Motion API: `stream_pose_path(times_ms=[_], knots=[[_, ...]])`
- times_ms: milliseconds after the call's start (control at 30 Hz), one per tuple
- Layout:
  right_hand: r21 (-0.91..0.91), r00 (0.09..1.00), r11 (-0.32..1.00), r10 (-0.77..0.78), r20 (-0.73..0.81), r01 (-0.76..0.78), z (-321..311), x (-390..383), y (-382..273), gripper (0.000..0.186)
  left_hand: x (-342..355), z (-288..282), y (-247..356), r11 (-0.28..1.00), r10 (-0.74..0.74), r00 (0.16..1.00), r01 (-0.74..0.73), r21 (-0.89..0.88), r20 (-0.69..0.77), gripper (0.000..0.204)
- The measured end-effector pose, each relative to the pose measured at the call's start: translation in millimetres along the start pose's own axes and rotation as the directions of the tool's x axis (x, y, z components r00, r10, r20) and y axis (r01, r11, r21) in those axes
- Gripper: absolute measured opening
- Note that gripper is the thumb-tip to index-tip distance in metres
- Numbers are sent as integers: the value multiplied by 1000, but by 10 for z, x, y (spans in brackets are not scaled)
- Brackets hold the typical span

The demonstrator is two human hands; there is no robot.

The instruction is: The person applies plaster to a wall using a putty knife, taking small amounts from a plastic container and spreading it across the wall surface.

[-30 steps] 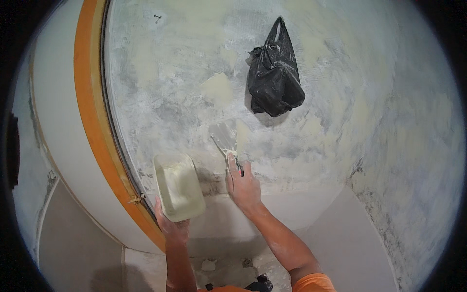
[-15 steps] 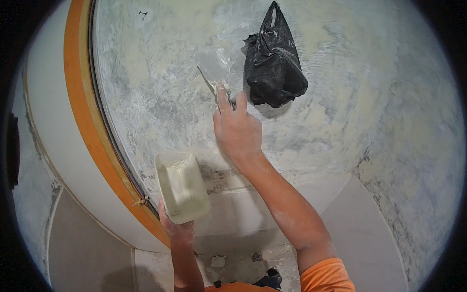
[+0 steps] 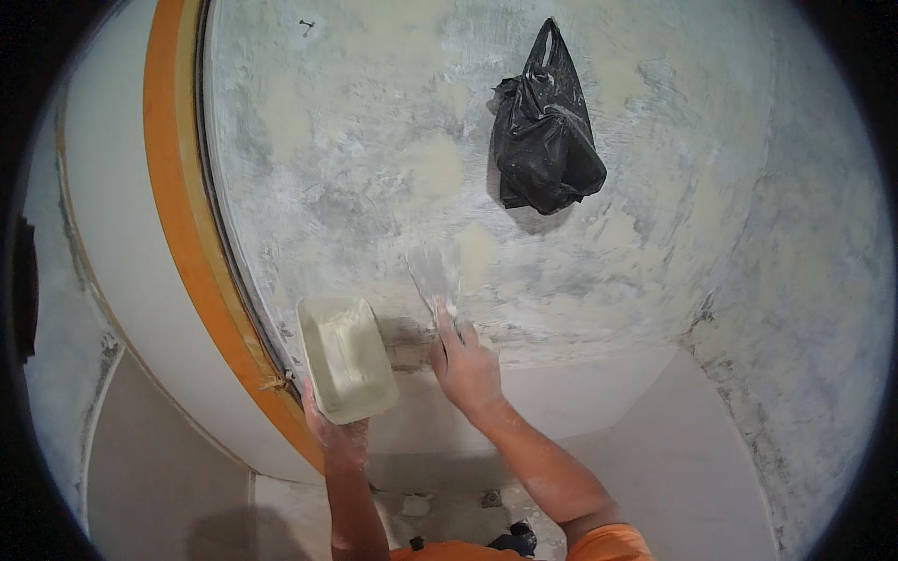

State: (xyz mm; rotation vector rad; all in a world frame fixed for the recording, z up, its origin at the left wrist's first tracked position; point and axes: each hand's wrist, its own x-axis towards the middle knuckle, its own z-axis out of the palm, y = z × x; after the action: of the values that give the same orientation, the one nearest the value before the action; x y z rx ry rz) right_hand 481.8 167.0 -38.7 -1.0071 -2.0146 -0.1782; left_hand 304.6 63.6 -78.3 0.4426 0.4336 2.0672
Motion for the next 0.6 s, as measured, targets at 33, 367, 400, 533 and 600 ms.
stream_pose_path(times_ms=[33,367,400,533,600], knots=[[11,999,999,-35,-35,35,-82,140,-101,72,-3,-5,30,1000,1,999,-2,-21,-38,57],[-208,988,977,-71,-134,42,-356,1355,-511,64,-106,-38,-1,997,-12,995,20,76,-95,57],[-235,995,972,-16,-96,-7,-184,1216,-478,64,-123,-34,21,996,-17,994,26,81,-109,57],[-229,999,972,42,-15,-44,563,209,-61,71,-116,-66,82,998,-13,983,22,50,-184,56],[-99,998,994,58,38,-54,691,-235,122,73,-90,-274,72,999,35,990,-30,40,-139,55]])
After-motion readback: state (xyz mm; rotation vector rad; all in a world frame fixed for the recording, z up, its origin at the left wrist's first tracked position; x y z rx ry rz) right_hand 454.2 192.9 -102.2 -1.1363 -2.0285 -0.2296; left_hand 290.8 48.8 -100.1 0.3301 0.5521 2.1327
